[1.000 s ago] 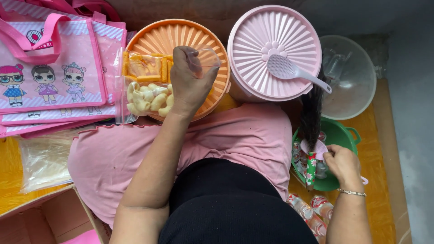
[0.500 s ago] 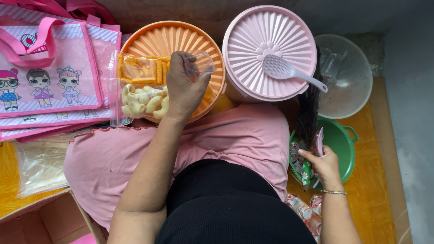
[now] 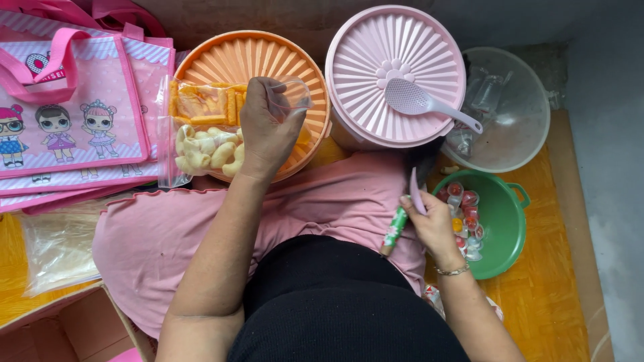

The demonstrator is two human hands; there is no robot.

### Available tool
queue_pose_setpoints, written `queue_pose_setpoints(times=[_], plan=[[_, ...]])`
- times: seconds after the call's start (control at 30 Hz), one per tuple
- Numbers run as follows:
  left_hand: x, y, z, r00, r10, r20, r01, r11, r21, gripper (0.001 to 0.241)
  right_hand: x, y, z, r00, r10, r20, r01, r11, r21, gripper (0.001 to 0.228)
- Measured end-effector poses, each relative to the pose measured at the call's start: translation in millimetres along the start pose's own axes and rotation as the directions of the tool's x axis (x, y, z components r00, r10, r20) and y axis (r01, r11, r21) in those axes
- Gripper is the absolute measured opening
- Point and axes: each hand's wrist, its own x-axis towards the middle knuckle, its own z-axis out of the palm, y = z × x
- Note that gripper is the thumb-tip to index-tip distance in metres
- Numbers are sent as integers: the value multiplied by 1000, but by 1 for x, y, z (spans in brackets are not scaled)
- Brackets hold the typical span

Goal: Packing various snacks and small items into pink gift bags, using a spoon for scooping and a duster for cleaning.

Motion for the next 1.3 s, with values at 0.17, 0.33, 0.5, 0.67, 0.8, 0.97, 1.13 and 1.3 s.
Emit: queue_pose_setpoints(times=[0.17, 0.33, 0.5, 0.67, 0.8, 0.97, 1.13, 1.3], plan=[[-2, 2, -5, 1000, -24, 12, 24, 1000, -20, 29, -13, -57, -10, 998, 56, 40, -37, 924, -380, 30], [0, 1, -5, 1000, -22, 9, 22, 1000, -16, 28, -12, -27, -56, 997, 67, 39, -52, 950, -308, 26], [-2, 12, -1, 996, -88, -21, 88, 995, 41, 30, -10, 0, -123, 919, 336, -207, -394, 788, -474, 30], [-1, 13, -2, 992, -117, -37, 119, 991, 57, 31, -2, 45, -117, 885, 416, -211, -410, 477, -777, 41], [0, 8, -5, 1000, 4, -13, -5, 998, -64, 32, -3, 105, -98, 973, 60, -223, -221, 525, -822, 37], [2, 7, -7, 1000, 1, 1, 0, 999, -51, 32, -9, 107, -77, 875, -410, -257, -49, 453, -890, 27], [1, 5, -8, 1000, -2, -1, 2, 999, -50, 34, -14, 104, -84, 744, -604, -285, -104, 318, -943, 25], [0, 2, -2, 1000, 4, 3, -4, 999, -48, 34, -2, 128, -83, 880, -342, -329, -122, 506, -854, 21]])
